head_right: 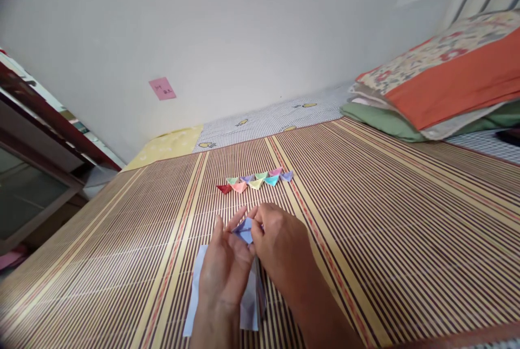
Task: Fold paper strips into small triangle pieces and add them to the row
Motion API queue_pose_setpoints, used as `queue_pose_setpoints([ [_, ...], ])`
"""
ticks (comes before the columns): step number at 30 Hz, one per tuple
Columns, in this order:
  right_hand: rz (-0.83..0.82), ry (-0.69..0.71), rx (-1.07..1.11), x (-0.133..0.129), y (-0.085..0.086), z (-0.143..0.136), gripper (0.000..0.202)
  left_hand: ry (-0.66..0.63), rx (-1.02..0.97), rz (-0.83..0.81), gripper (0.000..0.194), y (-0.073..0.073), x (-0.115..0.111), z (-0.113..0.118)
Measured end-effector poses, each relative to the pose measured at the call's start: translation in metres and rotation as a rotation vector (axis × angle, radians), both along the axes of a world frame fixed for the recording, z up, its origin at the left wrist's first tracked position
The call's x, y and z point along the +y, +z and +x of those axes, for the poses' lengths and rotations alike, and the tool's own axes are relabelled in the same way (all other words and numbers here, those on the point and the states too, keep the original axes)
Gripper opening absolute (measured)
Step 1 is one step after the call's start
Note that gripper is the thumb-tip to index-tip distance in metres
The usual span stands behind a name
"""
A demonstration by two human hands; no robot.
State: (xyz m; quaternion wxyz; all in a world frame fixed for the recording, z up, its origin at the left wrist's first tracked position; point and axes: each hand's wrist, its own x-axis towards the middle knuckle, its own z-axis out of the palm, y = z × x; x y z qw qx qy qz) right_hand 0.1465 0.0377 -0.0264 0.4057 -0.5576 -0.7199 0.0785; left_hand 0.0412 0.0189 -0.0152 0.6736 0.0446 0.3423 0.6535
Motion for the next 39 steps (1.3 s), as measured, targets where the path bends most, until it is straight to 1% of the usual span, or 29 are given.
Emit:
queue_pose_setpoints([
  [2, -0.017, -0.013, 0.006, 0.001, 0.001, 0.002, 0.015, -0.044, 0.012, 0.044, 0.046, 0.002, -0.001, -0.004],
  [4, -0.035, -0.014, -0.005, 0.0, 0.002, 0.002, 0.014, -0.07, 0.0, 0.054, 0.045, 0.003, -0.002, -0.005],
  [8, -0.033, 0.03, 0.031, -0.001, 0.008, 0.003, 0.015, -0.098, -0.055, 0.006, 0.042, -0.002, 0.0, -0.001],
  [12, -0.019, 0.136, 0.197, 0.001, 0.016, 0.019, 0.016, -0.054, -0.063, -0.013, 0.04, -0.005, 0.002, 0.0],
  [14, -0.01, 0.188, 0.233, 0.002, 0.019, 0.026, 0.016, -0.019, -0.042, 0.014, 0.032, -0.005, 0.002, -0.002],
  [16, 0.01, 0.233, 0.231, 0.001, 0.02, 0.028, 0.018, 0.002, -0.015, 0.046, 0.02, -0.005, 0.001, -0.002],
  [17, 0.019, 0.254, 0.219, 0.001, 0.019, 0.027, 0.018, 0.008, -0.002, 0.055, 0.017, -0.005, 0.001, -0.003],
  [20, 0.023, 0.281, 0.134, -0.003, 0.017, 0.015, 0.017, 0.022, 0.01, 0.052, 0.026, -0.006, 0.001, -0.002],
  [25, 0.035, 0.198, -0.027, -0.008, 0.013, -0.013, 0.017, 0.048, -0.034, 0.004, 0.025, -0.004, 0.002, 0.0],
  [28, 0.051, 0.192, -0.048, -0.007, 0.013, -0.017, 0.018, 0.042, 0.013, 0.006, 0.024, 0.0, 0.0, -0.003],
  [30, 0.06, 0.206, -0.016, -0.002, 0.011, -0.007, 0.02, 0.01, 0.076, 0.044, 0.023, 0.003, -0.002, -0.009],
  [32, 0.082, 0.18, 0.008, 0.005, 0.007, 0.015, 0.02, 0.035, 0.171, 0.064, 0.03, 0.006, -0.004, -0.018],
  [33, 0.069, 0.129, 0.003, 0.01, 0.004, 0.029, 0.019, 0.071, 0.207, 0.069, 0.03, 0.008, -0.005, -0.022],
  [35, 0.006, -0.032, -0.079, 0.023, 0.0, 0.057, 0.018, 0.154, 0.228, 0.062, 0.025, 0.01, -0.005, -0.031],
  [37, -0.028, -0.091, -0.142, 0.04, -0.002, 0.081, 0.018, 0.226, 0.21, 0.02, 0.023, 0.011, -0.003, -0.037],
  [39, -0.066, -0.125, -0.212, 0.064, 0.0, 0.097, 0.02, 0.229, 0.196, -0.013, 0.023, 0.011, -0.001, -0.04],
])
